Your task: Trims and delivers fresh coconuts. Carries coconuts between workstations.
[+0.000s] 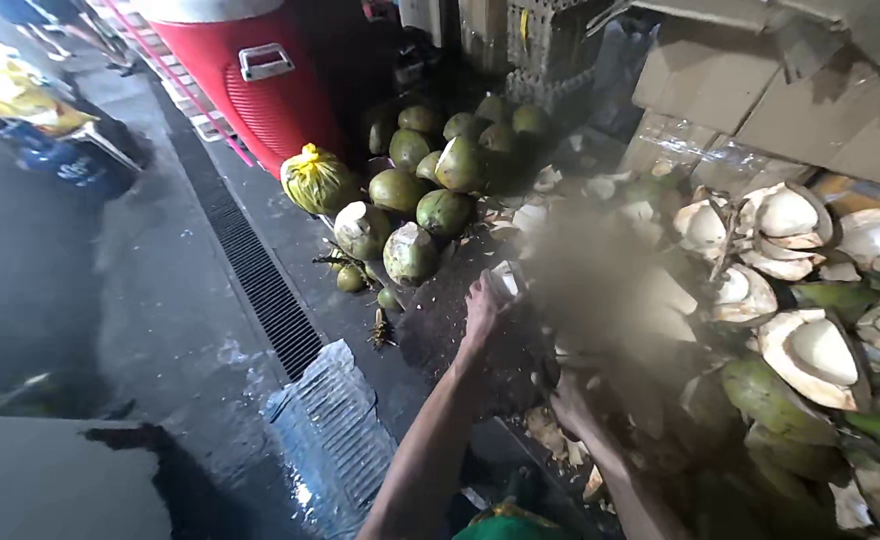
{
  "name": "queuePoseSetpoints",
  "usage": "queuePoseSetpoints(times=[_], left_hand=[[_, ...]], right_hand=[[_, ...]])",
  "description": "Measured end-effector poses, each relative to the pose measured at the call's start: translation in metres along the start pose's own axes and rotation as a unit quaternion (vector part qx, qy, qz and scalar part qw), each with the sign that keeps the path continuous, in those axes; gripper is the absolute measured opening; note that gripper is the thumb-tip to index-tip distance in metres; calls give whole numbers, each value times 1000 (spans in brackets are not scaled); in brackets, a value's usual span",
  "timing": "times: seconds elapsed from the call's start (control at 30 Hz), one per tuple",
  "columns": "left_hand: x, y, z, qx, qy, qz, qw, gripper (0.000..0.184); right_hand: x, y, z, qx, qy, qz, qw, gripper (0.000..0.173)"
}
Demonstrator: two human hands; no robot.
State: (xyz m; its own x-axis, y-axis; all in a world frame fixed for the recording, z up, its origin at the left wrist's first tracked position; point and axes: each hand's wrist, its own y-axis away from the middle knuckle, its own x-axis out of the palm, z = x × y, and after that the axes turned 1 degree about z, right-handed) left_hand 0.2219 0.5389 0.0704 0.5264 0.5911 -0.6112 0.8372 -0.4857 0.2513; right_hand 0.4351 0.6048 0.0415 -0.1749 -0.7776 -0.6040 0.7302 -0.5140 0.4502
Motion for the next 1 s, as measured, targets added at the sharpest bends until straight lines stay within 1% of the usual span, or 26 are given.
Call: queuePoseSetpoints(times=[0.1, 0.17, 0.23, 0.33, 0.43, 0.57, 0.63, 0.67, 0.7, 0.77, 0.8, 0.83, 0.87, 0.93, 1.0], left_hand=[[-4, -4, 2, 20, -9, 49, 999, 104], [1, -5, 5, 41, -13, 53, 998, 99], [4, -4, 2, 41, -14, 30, 999, 95], [17, -4, 1, 37, 2, -20, 999, 100], [26, 0, 11, 83, -8, -55, 995, 103], [29, 2, 25, 104, 3, -55, 993, 100], [28, -2, 25, 93, 10, -68, 993, 100], [29, -1, 25, 82, 17, -66, 994, 101], [29, -1, 24, 77, 28, -61, 995, 103], [22, -3, 27, 77, 86, -39, 993, 108], [19, -6, 31, 73, 134, -21, 988, 105], [19, -8, 33, 65, 182, -10, 981, 97], [19, -8, 34, 48, 224, -12, 973, 88], [10, -2, 32, 21, 267, -42, 963, 74], [-22, 15, 17, 36, 269, -69, 960, 64]], right_hand=[[-2, -1, -8, -5, -34, 28, 999, 51], [-2, -5, -13, -5, -60, 52, 997, 49], [-5, -7, -14, 1, -80, 73, 994, 47], [-19, -3, -16, 34, -144, 128, 981, 38], [-43, -3, -28, 56, -229, 185, 954, 25], [-83, -17, -33, 88, -238, 272, 928, 14], [-95, -26, -26, 94, -233, 300, 920, 12], [-92, -22, -24, 99, -231, 289, 924, 12], [-86, -16, -21, 98, -225, 257, 935, 16], [-57, -3, -16, 69, -185, 151, 969, 30], [-42, 2, -16, 45, -146, 98, 983, 39], [-28, 7, -16, 27, -103, 65, 992, 42], [-16, 11, -15, 9, -69, 45, 997, 40], [-3, 20, -5, -9, -28, 28, 999, 36], [-9, 30, 15, -48, -14, 6, 999, 39]])
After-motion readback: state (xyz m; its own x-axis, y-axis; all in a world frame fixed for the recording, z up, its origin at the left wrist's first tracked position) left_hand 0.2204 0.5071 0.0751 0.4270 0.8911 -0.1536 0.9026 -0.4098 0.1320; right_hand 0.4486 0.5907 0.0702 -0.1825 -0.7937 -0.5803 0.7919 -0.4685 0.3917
